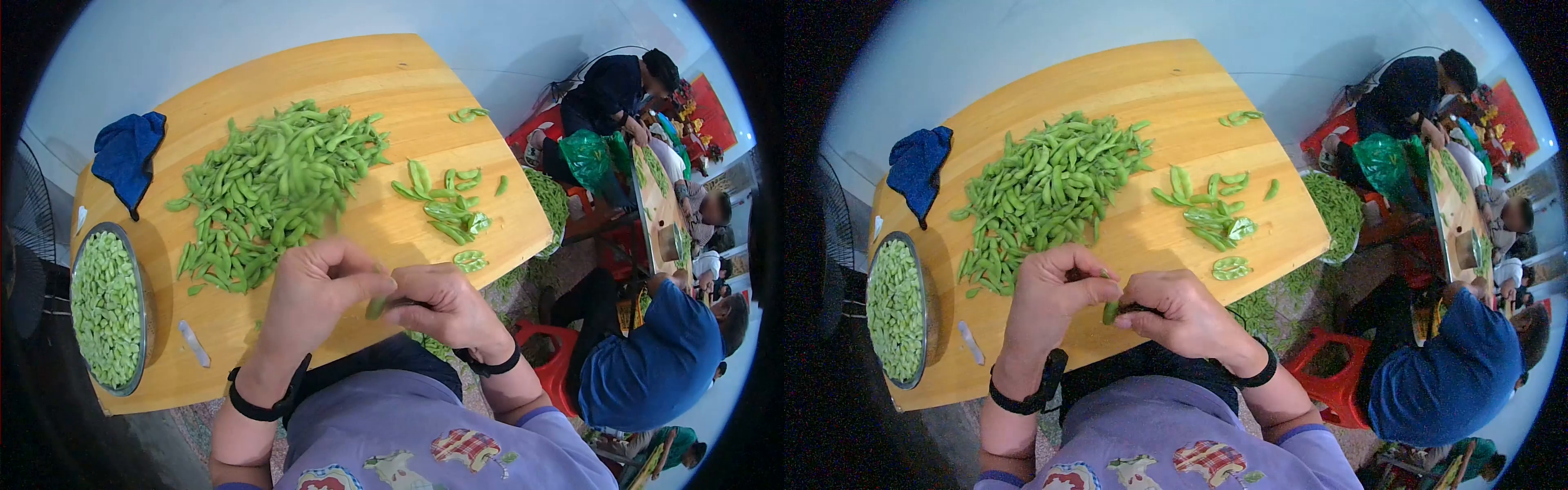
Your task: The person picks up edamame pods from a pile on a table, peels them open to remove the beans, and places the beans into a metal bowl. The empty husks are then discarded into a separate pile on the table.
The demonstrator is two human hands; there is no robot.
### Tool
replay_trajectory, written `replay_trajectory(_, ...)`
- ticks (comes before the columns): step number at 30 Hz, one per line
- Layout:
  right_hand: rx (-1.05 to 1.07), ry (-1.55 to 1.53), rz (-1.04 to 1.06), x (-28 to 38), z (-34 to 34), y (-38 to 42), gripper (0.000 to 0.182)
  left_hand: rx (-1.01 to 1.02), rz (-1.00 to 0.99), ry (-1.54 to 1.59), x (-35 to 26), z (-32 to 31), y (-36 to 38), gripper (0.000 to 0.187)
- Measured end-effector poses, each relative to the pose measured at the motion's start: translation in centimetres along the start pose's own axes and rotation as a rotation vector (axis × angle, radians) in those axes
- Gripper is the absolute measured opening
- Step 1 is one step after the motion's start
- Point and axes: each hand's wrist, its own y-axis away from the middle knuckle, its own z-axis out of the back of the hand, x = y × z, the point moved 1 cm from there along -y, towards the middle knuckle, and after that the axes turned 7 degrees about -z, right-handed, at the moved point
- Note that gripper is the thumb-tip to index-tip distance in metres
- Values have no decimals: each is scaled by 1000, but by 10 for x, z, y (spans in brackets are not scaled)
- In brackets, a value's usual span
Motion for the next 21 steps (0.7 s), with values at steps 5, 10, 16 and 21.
replay_trajectory(5,-5,-10,-110,3,-4,3,12,25,28,-18,-1,1,2,6)
replay_trajectory(10,175,-630,-429,-14,-5,6,14,157,153,468,10,5,0,12)
replay_trajectory(16,246,-1007,-444,-17,-12,8,14,297,153,712,29,3,-4,13)
replay_trajectory(21,-187,10,-183,7,-7,6,11,89,59,141,17,-5,1,13)
